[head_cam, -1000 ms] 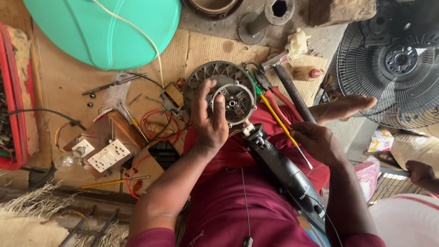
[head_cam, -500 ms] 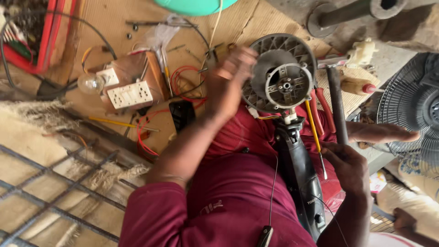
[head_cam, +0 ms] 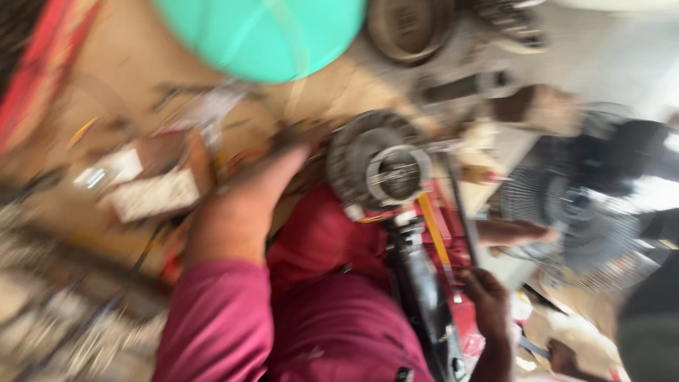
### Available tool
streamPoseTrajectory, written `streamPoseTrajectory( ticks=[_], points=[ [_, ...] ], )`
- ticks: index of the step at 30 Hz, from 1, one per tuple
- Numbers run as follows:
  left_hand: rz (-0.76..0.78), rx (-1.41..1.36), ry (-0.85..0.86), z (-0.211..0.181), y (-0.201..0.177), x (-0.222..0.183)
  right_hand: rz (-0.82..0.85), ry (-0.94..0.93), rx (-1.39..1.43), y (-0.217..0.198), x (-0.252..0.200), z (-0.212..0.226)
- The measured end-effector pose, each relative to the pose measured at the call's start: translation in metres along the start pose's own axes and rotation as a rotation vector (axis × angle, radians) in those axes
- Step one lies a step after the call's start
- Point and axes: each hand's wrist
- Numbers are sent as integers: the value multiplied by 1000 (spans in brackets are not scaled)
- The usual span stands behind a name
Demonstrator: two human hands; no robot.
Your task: The person disassembles an electric fan motor by removing screws and separating the stator and rotor components. They use a screwdriver to loosen screws and then separate the internal parts by hand.
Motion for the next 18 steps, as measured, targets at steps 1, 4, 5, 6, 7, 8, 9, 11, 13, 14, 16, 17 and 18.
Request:
streamPoseTrajectory(
  ticks=[1, 4, 5, 6, 7, 8, 9, 11, 13, 14, 16, 17, 18],
  points=[
    [-12, 4, 20, -9, 4, -5, -13, -18, 23, -4, -5, -3],
    [-95, -49, 8, -11, -2, -23, -61, -34, 23, -4, -13, -9],
    [-119, -73, -21, -9, -3, -32, -59, -34, 21, -4, -16, -9],
    [-133, -110, -55, -7, -4, -40, -88, -35, 33, -7, -22, -9],
    [-141, -160, -96, 2, -9, -45, -98, -31, 52, -4, -23, -10],
    [-120, -221, -115, 9, -13, -48, -109, -26, 71, -4, -23, -9],
    [-76, -310, -106, 18, -18, -51, -104, -42, 99, -4, -22, -9],
    [155, -600, 95, 28, -28, -52, -76, -67, 156, -9, -20, -10],
    [234, -746, 236, 49, -45, -52, -84, -105, 51, -18, -19, -11],
    [203, -744, 277, 58, -55, -51, -91, -91, -5, -22, -25, -11],
    [273, -886, 350, 82, -78, -55, -53, -141, -32, -32, -19, -1],
    [310, -953, 413, 86, -89, -59, -34, -197, 5, -34, -14, 8],
    [343, -1015, 483, 97, -101, -67, -17, -222, 23, -34, -10, 18]
  ],
)
Point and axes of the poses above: each hand's wrist, its own x-axis towards the middle knuckle, its own y-axis out of the palm, z = x × y, and after that the axes turned 15 degrees about -y, right-handed
